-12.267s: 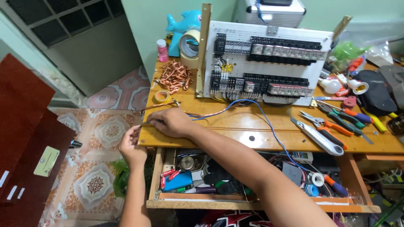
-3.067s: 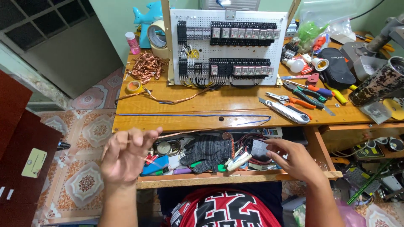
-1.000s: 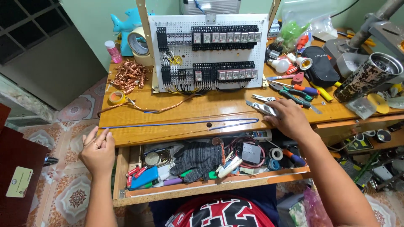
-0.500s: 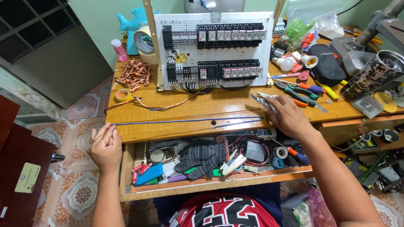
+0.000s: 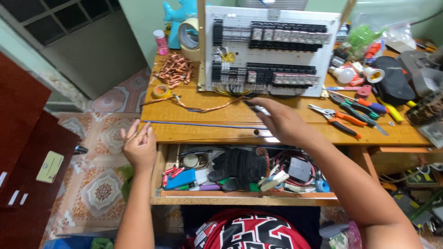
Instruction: Stripping, twisting, and organizing electrical wires for a control panel assembly
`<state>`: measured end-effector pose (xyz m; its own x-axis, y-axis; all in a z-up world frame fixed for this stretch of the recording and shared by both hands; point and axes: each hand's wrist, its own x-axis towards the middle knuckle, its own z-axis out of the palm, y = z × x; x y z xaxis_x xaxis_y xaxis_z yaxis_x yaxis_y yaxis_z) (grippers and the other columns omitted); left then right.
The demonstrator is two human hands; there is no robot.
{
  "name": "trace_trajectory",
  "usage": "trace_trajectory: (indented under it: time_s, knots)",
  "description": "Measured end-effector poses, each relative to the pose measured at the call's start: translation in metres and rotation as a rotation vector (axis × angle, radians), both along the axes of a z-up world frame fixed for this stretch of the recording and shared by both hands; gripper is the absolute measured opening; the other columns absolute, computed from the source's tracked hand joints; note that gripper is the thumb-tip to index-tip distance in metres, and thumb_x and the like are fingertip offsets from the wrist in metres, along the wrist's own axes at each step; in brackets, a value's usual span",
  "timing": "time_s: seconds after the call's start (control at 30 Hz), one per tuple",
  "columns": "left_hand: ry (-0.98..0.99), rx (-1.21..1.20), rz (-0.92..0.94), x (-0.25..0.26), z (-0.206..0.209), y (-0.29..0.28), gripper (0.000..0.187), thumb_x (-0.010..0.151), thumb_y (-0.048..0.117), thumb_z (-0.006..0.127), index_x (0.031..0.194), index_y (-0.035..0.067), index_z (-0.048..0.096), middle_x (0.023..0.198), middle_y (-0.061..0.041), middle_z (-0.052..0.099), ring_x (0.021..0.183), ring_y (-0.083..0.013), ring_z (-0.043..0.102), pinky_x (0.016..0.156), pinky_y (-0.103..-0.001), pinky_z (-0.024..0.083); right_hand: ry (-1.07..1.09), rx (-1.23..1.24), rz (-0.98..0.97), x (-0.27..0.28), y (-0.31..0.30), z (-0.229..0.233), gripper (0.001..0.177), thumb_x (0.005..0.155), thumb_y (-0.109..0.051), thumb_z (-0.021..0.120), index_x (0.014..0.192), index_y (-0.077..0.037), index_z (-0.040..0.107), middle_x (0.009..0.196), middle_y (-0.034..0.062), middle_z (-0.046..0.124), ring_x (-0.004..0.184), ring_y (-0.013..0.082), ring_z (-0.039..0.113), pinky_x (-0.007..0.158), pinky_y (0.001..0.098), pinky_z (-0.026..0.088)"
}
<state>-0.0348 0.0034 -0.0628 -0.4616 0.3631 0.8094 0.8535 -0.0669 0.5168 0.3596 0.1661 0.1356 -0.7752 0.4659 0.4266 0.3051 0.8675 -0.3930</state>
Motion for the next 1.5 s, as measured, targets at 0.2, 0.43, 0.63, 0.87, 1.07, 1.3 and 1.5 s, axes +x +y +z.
trace_trajectory:
  time_s: [0.2,0.43,0.63,0.87,1.07,1.3,1.5]
  knots:
    - [-0.236,0.03,-0.042,0.013,0.006,0.0,0.028,0.087,0.003,0.077,0.114,0.01,0.079,0.114,-0.019,0.075,0.122,-0.0343,0.066,0.114,-0.046,0.036,-0.02,-0.018,0.267,-0.12,-0.004,-0.019,0.027,0.102,-0.022,0.055,0.127,-0.01,0.056,0.101,0.0177,0.065,0.096,0.0417,0.068,0.08,0.0521,0.055]
    - [-0.517,0.188,-0.17,0.029,0.027,-0.005,0.04,0.108,0.025,0.045,0.113,0.002,0.077,0.104,-0.013,0.074,0.083,-0.0173,0.067,0.084,-0.037,0.053,-0.227,-0.095,0.425,-0.251,-0.006,-0.051,0.021,0.102,-0.024,0.055,0.116,-0.01,0.061,0.099,0.0182,0.069,0.094,0.0445,0.069,0.079,0.0549,0.056]
    - [-0.537,0.198,-0.171,0.027,0.027,-0.005,0.061,0.114,0.032,0.024,0.116,-0.003,0.074,0.052,-0.007,0.062,0.114,-0.0235,0.071,0.097,-0.036,0.054,-0.422,-0.057,0.43,-0.297,-0.019,-0.034,0.018,0.097,-0.02,0.057,0.101,-0.006,0.066,0.091,0.0203,0.071,0.089,0.0441,0.072,0.077,0.055,0.057]
    - [-0.567,0.133,-0.161,0.025,0.021,-0.01,0.062,0.113,0.038,0.021,0.129,0.004,0.07,0.053,-0.006,0.063,0.116,-0.0206,0.07,0.101,-0.034,0.052,-0.615,-0.073,0.228,-0.311,-0.021,-0.04,0.025,0.094,-0.029,0.058,0.098,-0.012,0.075,0.084,0.0155,0.074,0.083,0.0396,0.075,0.073,0.0524,0.061]
    - [-0.57,0.119,-0.163,0.04,0.063,-0.013,0.063,0.113,0.04,0.02,0.133,0.007,0.069,0.052,-0.006,0.059,0.074,-0.0163,0.071,0.084,-0.03,0.056,-0.614,-0.11,0.192,-0.306,-0.03,-0.039,0.029,0.094,-0.028,0.054,0.102,-0.009,0.075,0.092,0.0197,0.075,0.091,0.0415,0.074,0.081,0.0558,0.061]
    - [-0.537,0.112,-0.147,0.034,0.051,-0.008,0.061,0.112,0.043,0.023,0.135,0.01,0.069,0.056,-0.007,0.06,0.068,-0.0167,0.065,0.078,-0.034,0.055,-0.571,-0.096,0.196,-0.306,-0.024,-0.055,0.029,0.094,-0.027,0.053,0.103,-0.009,0.075,0.093,0.0186,0.075,0.093,0.0414,0.074,0.08,0.0554,0.061]
    - [-0.503,0.098,-0.143,0.03,0.042,-0.006,0.066,0.113,0.046,0.021,0.132,0.006,0.071,0.069,-0.012,0.071,0.07,-0.0198,0.07,0.084,-0.036,0.055,-0.49,-0.029,0.204,-0.309,-0.023,-0.07,0.028,0.09,-0.023,0.052,0.09,-0.004,0.072,0.08,0.0187,0.074,0.083,0.0422,0.076,0.071,0.0538,0.063]
